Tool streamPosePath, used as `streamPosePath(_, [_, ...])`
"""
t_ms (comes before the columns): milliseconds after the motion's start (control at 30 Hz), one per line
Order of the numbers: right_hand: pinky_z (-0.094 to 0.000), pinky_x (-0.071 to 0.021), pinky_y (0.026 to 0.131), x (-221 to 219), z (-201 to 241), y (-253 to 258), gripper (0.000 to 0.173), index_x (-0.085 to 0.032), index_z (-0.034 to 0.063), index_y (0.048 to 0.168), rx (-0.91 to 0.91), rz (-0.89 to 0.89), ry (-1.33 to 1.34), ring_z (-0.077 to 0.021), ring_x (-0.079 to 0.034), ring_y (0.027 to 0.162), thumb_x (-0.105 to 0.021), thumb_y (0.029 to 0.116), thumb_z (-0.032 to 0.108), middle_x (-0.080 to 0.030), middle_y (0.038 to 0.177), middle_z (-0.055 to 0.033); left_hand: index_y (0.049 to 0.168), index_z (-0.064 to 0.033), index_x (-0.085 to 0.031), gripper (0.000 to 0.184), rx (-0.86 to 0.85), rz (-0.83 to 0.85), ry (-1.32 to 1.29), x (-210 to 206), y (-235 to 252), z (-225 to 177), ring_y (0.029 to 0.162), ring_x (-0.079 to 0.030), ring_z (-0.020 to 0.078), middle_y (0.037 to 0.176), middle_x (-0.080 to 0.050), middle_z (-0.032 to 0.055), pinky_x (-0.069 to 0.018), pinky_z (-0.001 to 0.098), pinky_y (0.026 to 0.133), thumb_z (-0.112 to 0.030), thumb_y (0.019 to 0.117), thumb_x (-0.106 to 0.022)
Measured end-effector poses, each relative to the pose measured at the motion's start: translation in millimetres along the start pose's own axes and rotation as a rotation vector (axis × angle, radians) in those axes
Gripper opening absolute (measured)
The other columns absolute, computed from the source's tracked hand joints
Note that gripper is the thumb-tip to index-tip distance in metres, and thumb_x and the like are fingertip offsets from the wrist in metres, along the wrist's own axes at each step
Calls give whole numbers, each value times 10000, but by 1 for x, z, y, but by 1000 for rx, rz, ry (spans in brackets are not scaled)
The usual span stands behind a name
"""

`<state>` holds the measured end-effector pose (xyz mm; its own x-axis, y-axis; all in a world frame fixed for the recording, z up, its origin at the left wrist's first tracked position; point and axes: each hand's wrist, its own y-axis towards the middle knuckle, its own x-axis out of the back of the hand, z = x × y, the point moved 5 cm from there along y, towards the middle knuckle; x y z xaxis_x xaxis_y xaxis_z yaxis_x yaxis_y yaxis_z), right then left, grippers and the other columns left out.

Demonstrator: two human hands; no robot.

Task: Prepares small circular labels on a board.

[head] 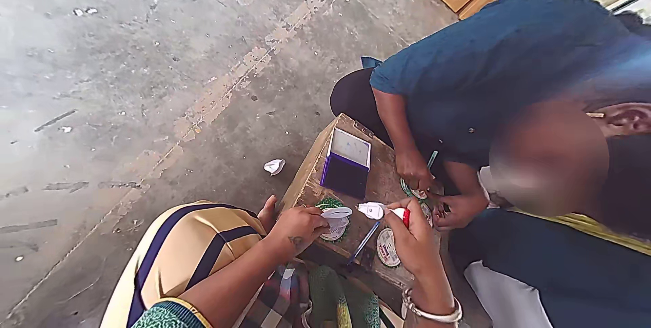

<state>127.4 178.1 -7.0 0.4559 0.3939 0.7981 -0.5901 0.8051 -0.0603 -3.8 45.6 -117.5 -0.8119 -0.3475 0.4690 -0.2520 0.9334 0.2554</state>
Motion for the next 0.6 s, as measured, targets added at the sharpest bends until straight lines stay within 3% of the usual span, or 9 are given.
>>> streamPosePath(100, [-199, -436, 672, 6, -5, -14, 236, -586, -32, 1076, 10, 0, -3, -14, -533, 751, -520, 956, 160, -582, 898, -33, 907, 6, -790, 147, 66, 13, -22, 2, 1, 0, 837, -733, 348, 886, -743, 191, -568, 511, 790, -121, 914, -715])
streamPosePath(233, [-175, -415, 575, 5, -12, -26, 242, -603, 18, 1056, 46, 48, -39, 25, -498, 626, -522, 940, 214, -561, 767, 40, 990, 63, -720, 244, 177, 37, -52, 6, 4, 2, 874, -724, 372, 939, -728, 227, -555, 536, 820, -177, 962, -683])
streamPosePath(333, [-313, -468, 564, -8, -14, -29, 282, -622, 21, 1095, 49, 162, -127, -94, -546, 607, -522, 965, 250, -587, 741, -8, 1089, 70, -636, 233, 297, 45, -71, 9, 4, 4, 826, -696, 367, 902, -699, 226, -534, 527, 797, -146, 1013, -590])
streamPosePath(433, [-457, -506, 593, -25, -12, -25, 286, -655, 0, 1112, 152, 248, -244, -248, -621, 660, -541, 975, 223, -643, 800, -112, 1152, 30, -624, 222, 315, -110, -139, 8, 3, 10, 873, -712, 304, 942, -716, 188, -548, 474, 812, -136, 1007, -595])
streamPosePath(533, [-496, -538, 628, -37, -6, -22, 248, -665, 1, 1096, 275, 315, -341, -316, -671, 729, -562, 963, 184, -670, 860, -153, 1300, -16, -600, 303, 293, -213, -164, 8, 2, 11, 934, -728, 287, 1047, -736, 176, -549, 479, 854, -96, 1009, -578])
streamPosePath(600, [-490, -527, 596, -39, 0, -18, 239, -662, -4, 1078, 297, 315, -351, -315, -666, 698, -568, 952, 176, -662, 822, -147, 1250, -22, -654, 267, 243, -257, -148, 9, 2, 10, 953, -724, 281, 1073, -735, 173, -551, 466, 872, -57, 1003, -561])
